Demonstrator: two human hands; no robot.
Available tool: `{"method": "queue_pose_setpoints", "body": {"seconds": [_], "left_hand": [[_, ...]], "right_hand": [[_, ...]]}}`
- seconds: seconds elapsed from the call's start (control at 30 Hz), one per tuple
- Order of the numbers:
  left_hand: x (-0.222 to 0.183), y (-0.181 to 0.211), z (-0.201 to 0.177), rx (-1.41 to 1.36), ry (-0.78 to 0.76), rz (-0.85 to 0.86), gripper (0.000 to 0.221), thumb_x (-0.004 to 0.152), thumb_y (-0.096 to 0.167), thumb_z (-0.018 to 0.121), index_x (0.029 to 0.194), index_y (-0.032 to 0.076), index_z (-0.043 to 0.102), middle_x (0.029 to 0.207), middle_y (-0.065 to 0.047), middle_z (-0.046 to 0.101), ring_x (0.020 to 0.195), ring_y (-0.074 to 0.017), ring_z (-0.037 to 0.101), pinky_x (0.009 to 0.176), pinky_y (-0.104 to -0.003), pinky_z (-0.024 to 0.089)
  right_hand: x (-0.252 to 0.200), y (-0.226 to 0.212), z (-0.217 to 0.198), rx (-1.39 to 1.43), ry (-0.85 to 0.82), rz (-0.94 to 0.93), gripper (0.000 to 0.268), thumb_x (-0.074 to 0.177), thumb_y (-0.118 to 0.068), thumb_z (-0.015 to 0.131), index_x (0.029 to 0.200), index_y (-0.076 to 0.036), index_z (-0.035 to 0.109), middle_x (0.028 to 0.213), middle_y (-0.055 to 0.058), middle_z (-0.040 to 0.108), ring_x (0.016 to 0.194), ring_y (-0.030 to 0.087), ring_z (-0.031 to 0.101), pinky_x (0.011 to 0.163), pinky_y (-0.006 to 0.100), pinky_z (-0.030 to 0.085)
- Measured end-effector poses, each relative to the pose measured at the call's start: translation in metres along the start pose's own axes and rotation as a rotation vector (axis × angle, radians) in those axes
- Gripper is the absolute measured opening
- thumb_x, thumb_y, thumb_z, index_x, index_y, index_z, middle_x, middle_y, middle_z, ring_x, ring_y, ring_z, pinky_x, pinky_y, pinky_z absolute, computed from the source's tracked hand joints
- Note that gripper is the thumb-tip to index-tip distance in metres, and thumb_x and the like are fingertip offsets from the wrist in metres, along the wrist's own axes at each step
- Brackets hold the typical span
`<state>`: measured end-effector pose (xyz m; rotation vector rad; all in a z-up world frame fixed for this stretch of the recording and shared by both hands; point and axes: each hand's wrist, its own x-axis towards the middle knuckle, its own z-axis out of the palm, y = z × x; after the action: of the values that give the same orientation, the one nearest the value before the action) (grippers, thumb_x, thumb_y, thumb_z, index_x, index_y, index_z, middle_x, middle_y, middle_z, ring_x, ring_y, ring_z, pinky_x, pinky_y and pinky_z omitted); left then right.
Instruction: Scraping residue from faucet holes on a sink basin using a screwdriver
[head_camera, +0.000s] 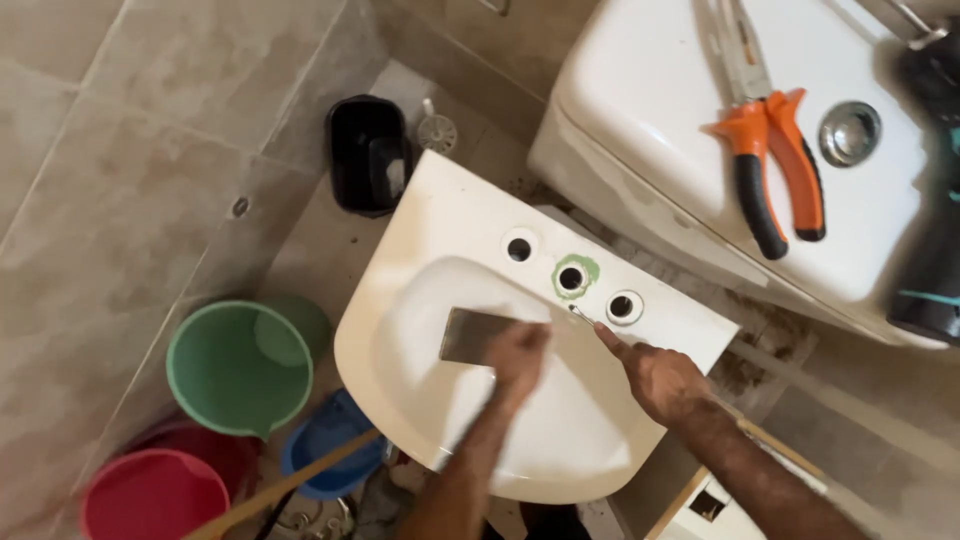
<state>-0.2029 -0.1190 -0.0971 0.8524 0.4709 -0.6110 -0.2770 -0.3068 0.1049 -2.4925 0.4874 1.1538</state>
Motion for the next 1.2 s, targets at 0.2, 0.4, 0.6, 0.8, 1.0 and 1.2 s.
{"method": "queue_pose_setpoints", "body": {"seconds": [0.2, 0.4, 0.6, 0.8, 1.0, 1.2], "left_hand": [[-0.045, 0.005, 0.103, 0.362, 0.144, -0.42, 0.027, 0.096, 0.02, 0.076, 0.108, -0.004, 0.074, 0.1, -0.023, 0.074, 0.093, -0.0317, 0.077, 0.074, -0.045, 0.065], [-0.036, 0.004, 0.1, 0.358, 0.173, -0.432, 0.027, 0.095, 0.022, 0.078, 0.112, 0.001, 0.075, 0.108, -0.016, 0.071, 0.109, -0.0288, 0.068, 0.081, -0.051, 0.061], [-0.034, 0.006, 0.099, 0.282, 0.19, -0.436, 0.04, 0.091, 0.02, 0.078, 0.12, -0.006, 0.069, 0.112, -0.02, 0.062, 0.111, -0.0328, 0.063, 0.076, -0.053, 0.063], [-0.034, 0.009, 0.101, 0.361, 0.124, -0.44, 0.034, 0.093, 0.022, 0.079, 0.115, -0.003, 0.072, 0.114, -0.021, 0.062, 0.117, -0.0342, 0.062, 0.079, -0.062, 0.061], [-0.031, -0.005, 0.099, 0.359, 0.133, -0.409, 0.035, 0.092, 0.023, 0.079, 0.112, -0.005, 0.072, 0.108, -0.018, 0.06, 0.11, -0.032, 0.059, 0.069, -0.051, 0.061], [-0.038, 0.012, 0.114, 0.41, 0.201, -0.438, 0.037, 0.094, 0.025, 0.077, 0.115, -0.004, 0.07, 0.115, -0.022, 0.064, 0.116, -0.034, 0.06, 0.076, -0.053, 0.061]], "right_hand": [[-0.002, -0.008, -0.013, -0.073, -0.051, 0.032, 0.068, 0.098, -0.024, 0.032, 0.162, -0.048, 0.022, 0.099, 0.007, 0.075, 0.095, 0.031, 0.077, 0.091, 0.049, 0.064], [0.002, -0.011, -0.011, -0.194, 0.008, 0.006, 0.076, 0.098, -0.013, 0.037, 0.165, -0.043, 0.015, 0.091, 0.006, 0.074, 0.084, 0.027, 0.078, 0.079, 0.044, 0.067], [-0.006, -0.034, -0.041, -0.084, -0.046, 0.011, 0.069, 0.099, -0.017, 0.027, 0.164, -0.039, 0.02, 0.097, 0.014, 0.074, 0.094, 0.037, 0.076, 0.089, 0.053, 0.063], [0.002, -0.016, -0.026, -0.08, -0.063, 0.052, 0.068, 0.099, -0.017, 0.031, 0.162, -0.041, 0.025, 0.095, 0.012, 0.075, 0.092, 0.034, 0.077, 0.089, 0.052, 0.063], [-0.005, -0.029, -0.046, -0.044, -0.087, 0.062, 0.067, 0.099, -0.02, 0.029, 0.163, -0.039, 0.023, 0.098, 0.013, 0.076, 0.098, 0.034, 0.076, 0.096, 0.05, 0.062], [-0.004, -0.019, -0.03, -0.085, 0.011, 0.025, 0.066, 0.099, -0.016, 0.034, 0.162, -0.035, 0.03, 0.09, 0.013, 0.076, 0.089, 0.032, 0.078, 0.088, 0.049, 0.064]]}}
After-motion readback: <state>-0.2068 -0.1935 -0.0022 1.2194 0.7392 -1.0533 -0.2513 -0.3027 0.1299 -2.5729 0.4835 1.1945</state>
